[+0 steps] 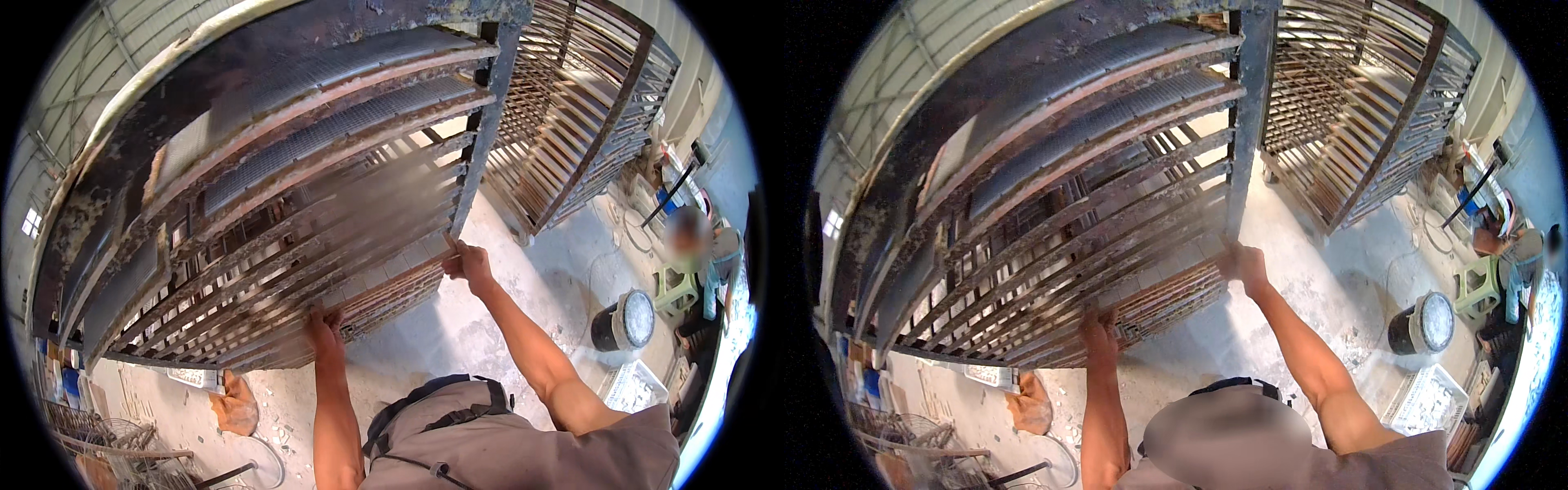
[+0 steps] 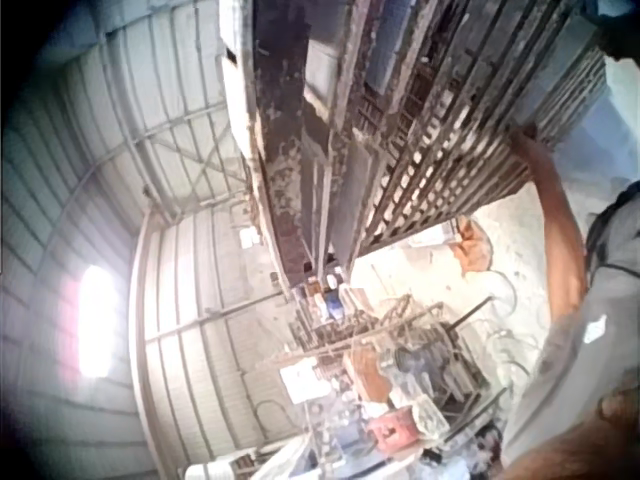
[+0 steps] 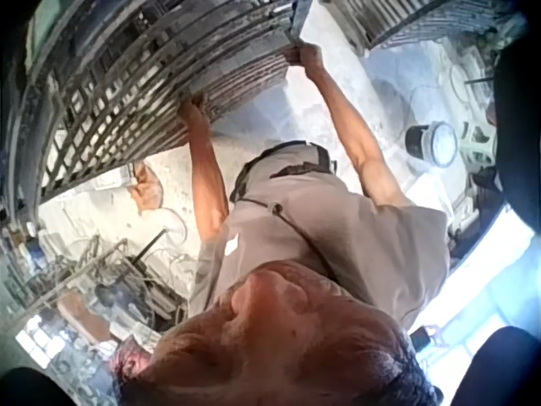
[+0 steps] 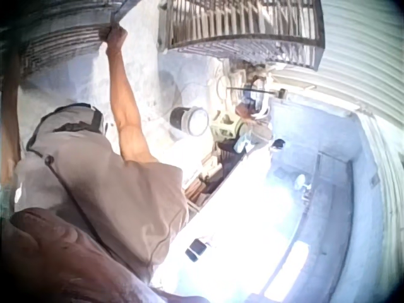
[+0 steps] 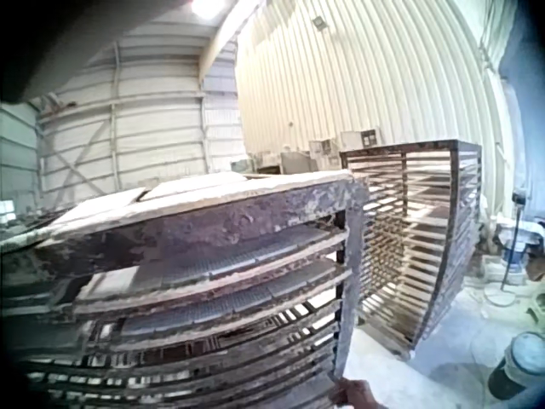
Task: The person repeatedly picks up square trays filled with small white pieces from a table, carries them to a metal rack, and places them on the rack. The person then returns to the table to repeat the process.
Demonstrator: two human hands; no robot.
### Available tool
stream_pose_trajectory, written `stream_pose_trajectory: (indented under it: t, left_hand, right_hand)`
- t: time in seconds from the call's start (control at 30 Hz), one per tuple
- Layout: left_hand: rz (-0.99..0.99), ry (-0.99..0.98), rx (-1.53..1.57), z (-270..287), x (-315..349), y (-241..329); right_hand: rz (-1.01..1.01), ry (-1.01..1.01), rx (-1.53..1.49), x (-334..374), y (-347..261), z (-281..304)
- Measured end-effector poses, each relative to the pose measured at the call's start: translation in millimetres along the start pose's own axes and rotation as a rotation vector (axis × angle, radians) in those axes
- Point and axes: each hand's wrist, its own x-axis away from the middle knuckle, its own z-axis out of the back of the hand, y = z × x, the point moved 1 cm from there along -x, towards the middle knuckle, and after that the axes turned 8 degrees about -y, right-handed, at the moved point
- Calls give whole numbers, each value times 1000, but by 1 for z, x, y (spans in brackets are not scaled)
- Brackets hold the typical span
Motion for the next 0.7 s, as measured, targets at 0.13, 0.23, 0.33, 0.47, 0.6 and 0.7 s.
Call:
stream_pose_trajectory:
  t: [0.13,0.23,0.33,0.47,0.6,0.7]
  left_hand:
    - [88,-29,109,-5,34,14]
    - [172,-96,-3,33,62,-3]
    - [240,-17,-28,62,89,-26]
    - [316,124,-67,90,113,-36]
    - [300,223,-107,95,129,-32]
    - [301,279,-43,110,133,-39]
  right_hand:
    - [354,205,837,28,-25,-2]
    - [685,159,866,47,-46,-24]
    - [869,39,815,50,-55,-50]
    - [920,-29,846,46,-58,-73]
    - [942,-77,900,36,-51,-66]
    - [964,-143,899,34,-50,-60]
